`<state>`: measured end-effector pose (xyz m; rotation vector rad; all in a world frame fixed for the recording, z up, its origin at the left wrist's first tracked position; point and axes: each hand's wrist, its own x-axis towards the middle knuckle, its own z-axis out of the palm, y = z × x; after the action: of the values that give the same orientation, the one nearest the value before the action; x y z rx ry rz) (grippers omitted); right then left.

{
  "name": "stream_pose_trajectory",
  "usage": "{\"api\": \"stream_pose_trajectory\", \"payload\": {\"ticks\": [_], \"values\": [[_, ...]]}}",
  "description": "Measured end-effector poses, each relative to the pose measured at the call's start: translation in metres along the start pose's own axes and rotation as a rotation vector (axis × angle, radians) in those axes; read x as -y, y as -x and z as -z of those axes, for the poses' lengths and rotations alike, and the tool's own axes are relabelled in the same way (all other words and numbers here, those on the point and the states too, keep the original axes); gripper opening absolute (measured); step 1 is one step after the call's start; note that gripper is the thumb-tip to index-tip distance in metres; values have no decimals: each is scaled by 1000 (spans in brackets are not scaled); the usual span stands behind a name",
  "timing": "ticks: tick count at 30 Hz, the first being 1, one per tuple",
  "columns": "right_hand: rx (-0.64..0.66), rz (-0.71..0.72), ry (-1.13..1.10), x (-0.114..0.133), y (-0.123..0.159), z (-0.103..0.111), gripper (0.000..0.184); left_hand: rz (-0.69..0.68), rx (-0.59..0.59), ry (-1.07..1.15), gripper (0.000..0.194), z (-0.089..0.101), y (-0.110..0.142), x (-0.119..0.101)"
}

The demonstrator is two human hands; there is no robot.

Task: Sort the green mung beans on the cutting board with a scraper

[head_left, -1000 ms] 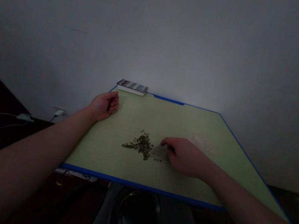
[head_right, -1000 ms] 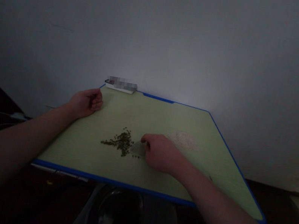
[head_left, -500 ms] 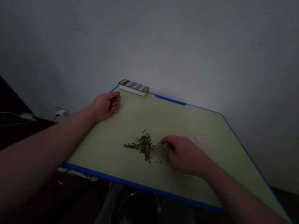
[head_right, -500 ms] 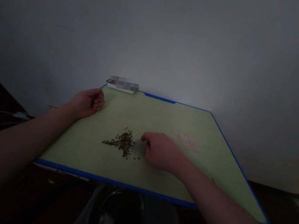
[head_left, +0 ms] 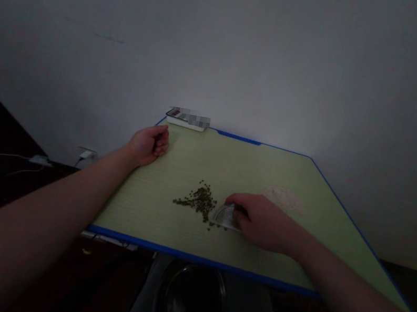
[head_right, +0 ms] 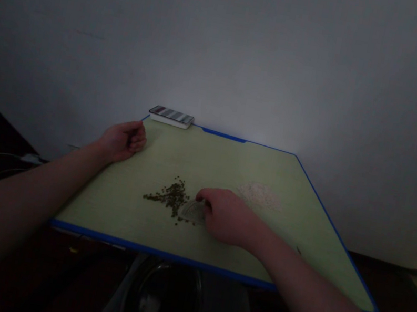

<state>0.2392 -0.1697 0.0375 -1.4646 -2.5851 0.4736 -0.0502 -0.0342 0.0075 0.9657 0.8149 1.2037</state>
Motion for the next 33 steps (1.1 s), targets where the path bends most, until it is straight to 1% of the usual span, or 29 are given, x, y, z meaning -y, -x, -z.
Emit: {"api": "stream_pose_trajectory", "payload": {"ticks": [7,15,21,28,33], "values": [[4,-8,-17,3,2,0,30,-3,10,-2,25,2,-1,1],[-89,-33,-16,7,6,-9,33,-8,-8,-2,24,0,0,1],[-110,-75,-9,4,6,-9,33,-7,11,-2,25,1,-1,1],[-72,-36,-48,4,8,-6,32,-16,22,-8,23,3,-2,3],[-102,-22,-69,8,9,-8,32,-10,7,-5,23,0,-2,1]]}}
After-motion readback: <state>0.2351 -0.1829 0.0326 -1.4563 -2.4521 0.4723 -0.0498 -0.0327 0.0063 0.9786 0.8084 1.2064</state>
